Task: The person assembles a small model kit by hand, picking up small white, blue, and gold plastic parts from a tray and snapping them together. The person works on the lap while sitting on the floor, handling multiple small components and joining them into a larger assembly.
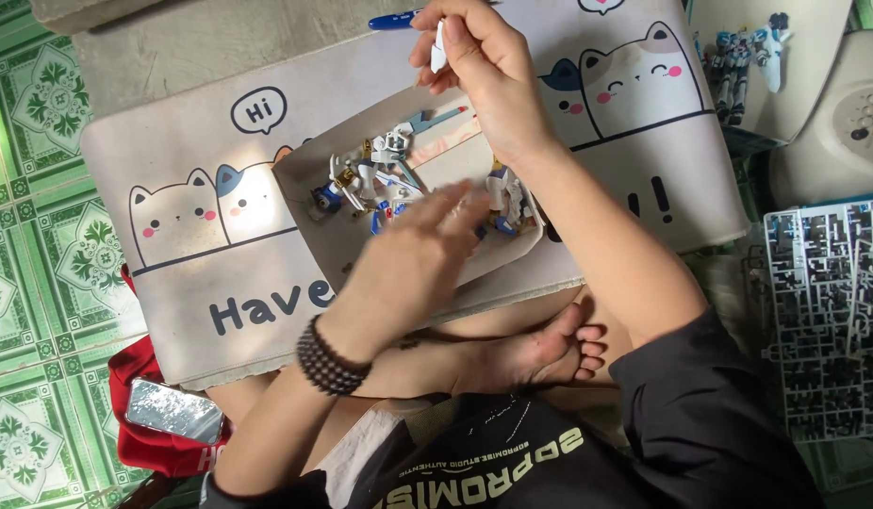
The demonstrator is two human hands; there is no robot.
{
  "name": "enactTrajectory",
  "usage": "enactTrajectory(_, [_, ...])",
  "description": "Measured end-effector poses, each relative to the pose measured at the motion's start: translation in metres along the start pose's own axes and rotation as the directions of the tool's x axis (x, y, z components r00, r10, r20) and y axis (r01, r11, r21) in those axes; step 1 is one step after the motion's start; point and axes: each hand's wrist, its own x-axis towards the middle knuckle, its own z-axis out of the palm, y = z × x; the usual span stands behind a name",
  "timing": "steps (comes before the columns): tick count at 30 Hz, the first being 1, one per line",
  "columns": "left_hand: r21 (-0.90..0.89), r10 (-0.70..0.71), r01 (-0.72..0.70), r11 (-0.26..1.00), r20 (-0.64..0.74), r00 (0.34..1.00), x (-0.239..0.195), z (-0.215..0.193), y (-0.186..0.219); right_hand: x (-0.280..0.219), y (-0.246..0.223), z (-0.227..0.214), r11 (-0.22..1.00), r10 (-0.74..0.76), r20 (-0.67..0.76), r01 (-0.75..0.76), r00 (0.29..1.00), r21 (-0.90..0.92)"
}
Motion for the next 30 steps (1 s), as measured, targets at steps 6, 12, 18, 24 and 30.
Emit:
enactTrajectory(6, [0.203, -0.178, 0.168, 0.965, 0.031, 0.984, -0.020, -0.003, -0.054, 0.000, -0.004, 0.004, 0.996, 0.066, 0.018, -0.067, 0.998, 0.057])
enactTrajectory(12, [0.116, -0.069, 0.070, 0.991, -0.020, 0.997, -0.017, -0.013, -0.040, 0.000, -0.007, 0.004, 0.993, 0.098, -0.043, -0.095, 0.994, 0.069])
enactTrajectory(18, [0.390, -0.152, 0.127, 0.912, 0.035, 0.988, -0.019, 0.011, -0.052, 0.000, -0.009, 0.004, 0.994, 0.094, -0.010, -0.094, 0.995, 0.061])
enactTrajectory(24, [0.369, -0.180, 0.185, 0.911, -0.046, 0.983, -0.037, -0.042, -0.001, 0.000, -0.005, 0.003, 0.998, 0.063, 0.018, -0.063, 0.998, 0.020])
enactTrajectory(30, [0.439, -0.246, 0.207, 0.874, 0.034, 0.969, -0.069, -0.047, -0.010, 0.000, -0.001, 0.004, 0.998, 0.052, 0.001, -0.052, 0.999, 0.035])
